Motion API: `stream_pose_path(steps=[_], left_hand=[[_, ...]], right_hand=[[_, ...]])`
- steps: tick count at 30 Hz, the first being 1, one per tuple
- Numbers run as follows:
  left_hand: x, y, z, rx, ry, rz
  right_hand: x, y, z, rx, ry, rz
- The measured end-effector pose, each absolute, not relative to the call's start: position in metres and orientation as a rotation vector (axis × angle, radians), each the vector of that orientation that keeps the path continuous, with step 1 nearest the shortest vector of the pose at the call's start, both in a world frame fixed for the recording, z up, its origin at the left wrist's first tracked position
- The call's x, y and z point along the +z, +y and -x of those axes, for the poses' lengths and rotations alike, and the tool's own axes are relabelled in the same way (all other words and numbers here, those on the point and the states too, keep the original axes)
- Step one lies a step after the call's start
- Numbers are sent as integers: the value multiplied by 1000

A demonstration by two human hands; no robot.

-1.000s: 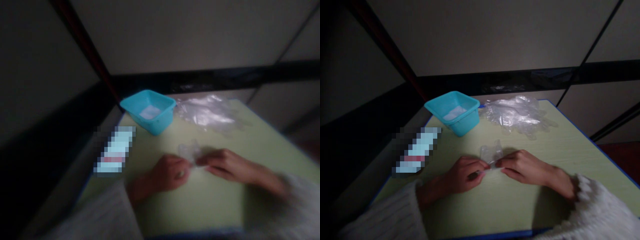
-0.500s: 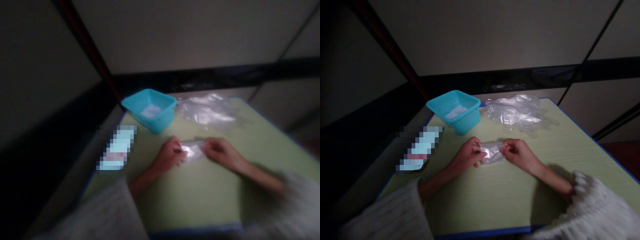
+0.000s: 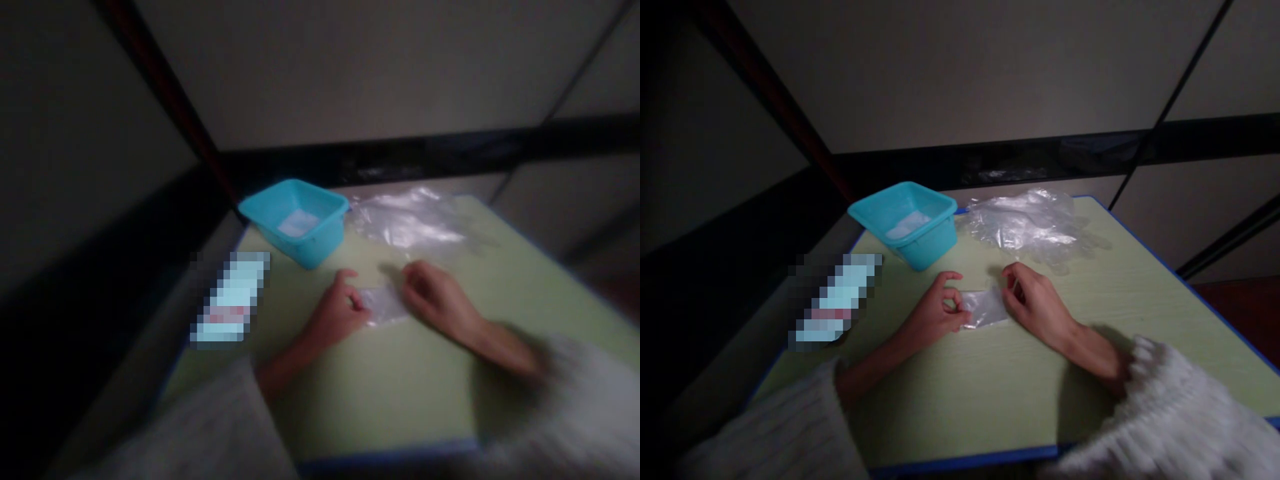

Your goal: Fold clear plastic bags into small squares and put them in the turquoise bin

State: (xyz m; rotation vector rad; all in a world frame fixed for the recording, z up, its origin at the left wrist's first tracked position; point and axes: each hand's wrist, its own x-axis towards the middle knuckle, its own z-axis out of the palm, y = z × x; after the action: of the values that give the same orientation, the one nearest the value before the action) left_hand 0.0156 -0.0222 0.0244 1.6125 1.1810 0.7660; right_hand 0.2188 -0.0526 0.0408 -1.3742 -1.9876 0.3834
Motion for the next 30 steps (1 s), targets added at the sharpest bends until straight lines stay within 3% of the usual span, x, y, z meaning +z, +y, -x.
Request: stream_pose_path(steps=[7, 20, 26, 30], left_hand=[[12, -19, -13, 763, 1150, -1658], [25, -23, -7, 724, 1197, -1607], [38, -37, -2, 854, 1281, -2275], [41, -52, -9, 703, 897, -2739]], right_hand=[[33, -72, -213, -8, -2537, 1186], [14, -72, -213, -36, -2641, 1213], [18, -72, -214, -30, -2646, 1214], [21, -70, -214, -31, -2655, 1203]])
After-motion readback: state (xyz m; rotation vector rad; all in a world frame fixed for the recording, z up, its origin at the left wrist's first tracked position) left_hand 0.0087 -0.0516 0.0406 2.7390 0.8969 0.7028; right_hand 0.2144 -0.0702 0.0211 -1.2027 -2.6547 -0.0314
